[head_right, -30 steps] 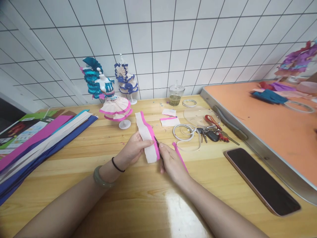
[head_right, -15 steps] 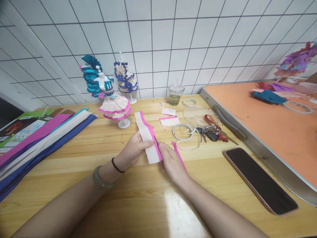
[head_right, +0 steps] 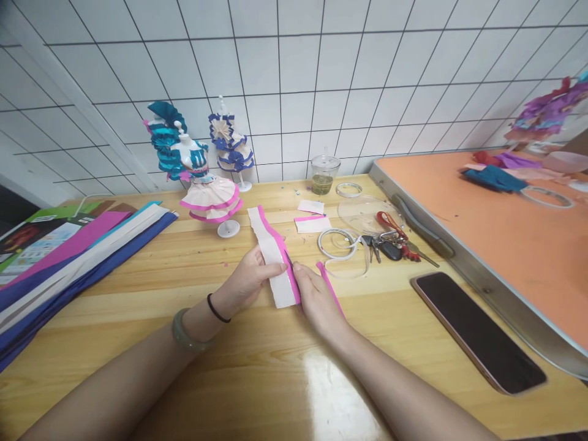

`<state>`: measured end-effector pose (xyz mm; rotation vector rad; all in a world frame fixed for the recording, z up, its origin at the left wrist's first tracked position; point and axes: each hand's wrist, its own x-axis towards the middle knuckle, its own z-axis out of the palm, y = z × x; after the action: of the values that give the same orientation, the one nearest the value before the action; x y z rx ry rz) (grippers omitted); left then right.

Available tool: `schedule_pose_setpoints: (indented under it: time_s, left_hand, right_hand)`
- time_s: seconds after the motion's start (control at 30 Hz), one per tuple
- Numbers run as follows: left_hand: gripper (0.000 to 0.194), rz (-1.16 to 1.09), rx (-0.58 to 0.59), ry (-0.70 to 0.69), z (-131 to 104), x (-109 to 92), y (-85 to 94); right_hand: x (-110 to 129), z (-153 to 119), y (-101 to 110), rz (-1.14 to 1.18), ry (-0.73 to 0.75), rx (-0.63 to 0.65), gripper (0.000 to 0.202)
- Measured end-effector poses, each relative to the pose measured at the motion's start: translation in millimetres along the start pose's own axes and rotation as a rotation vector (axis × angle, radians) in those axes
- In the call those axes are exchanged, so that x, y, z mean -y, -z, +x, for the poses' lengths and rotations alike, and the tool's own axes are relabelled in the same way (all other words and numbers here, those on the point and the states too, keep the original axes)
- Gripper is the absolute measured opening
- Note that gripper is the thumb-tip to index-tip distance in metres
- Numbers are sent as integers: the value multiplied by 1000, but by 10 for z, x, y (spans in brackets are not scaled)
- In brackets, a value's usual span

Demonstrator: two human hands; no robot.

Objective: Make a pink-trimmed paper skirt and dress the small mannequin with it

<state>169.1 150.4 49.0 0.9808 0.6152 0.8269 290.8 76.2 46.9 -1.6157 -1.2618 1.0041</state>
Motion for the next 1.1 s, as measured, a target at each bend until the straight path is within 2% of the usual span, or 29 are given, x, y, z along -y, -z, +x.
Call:
schedule_pose_setpoints:
  time_s: [0.17, 0.37, 0.77, 1.1]
  left_hand:
    - [36, 6, -18, 9, -1, 32, -4]
    - [37, -23, -24, 24, 0, 55, 3]
    - [33, -52, -39, 45, -15, 26, -35]
    - [30, -41, -36, 68, -3, 65, -1]
  right_hand:
    - [-30, 14, 0, 40, -64, 14, 47]
    - [-55, 27, -11, 71, -68, 28, 46]
    - [-73, 31, -22, 187, -155, 48, 46]
    - [-143, 67, -34, 156, -59, 12, 43]
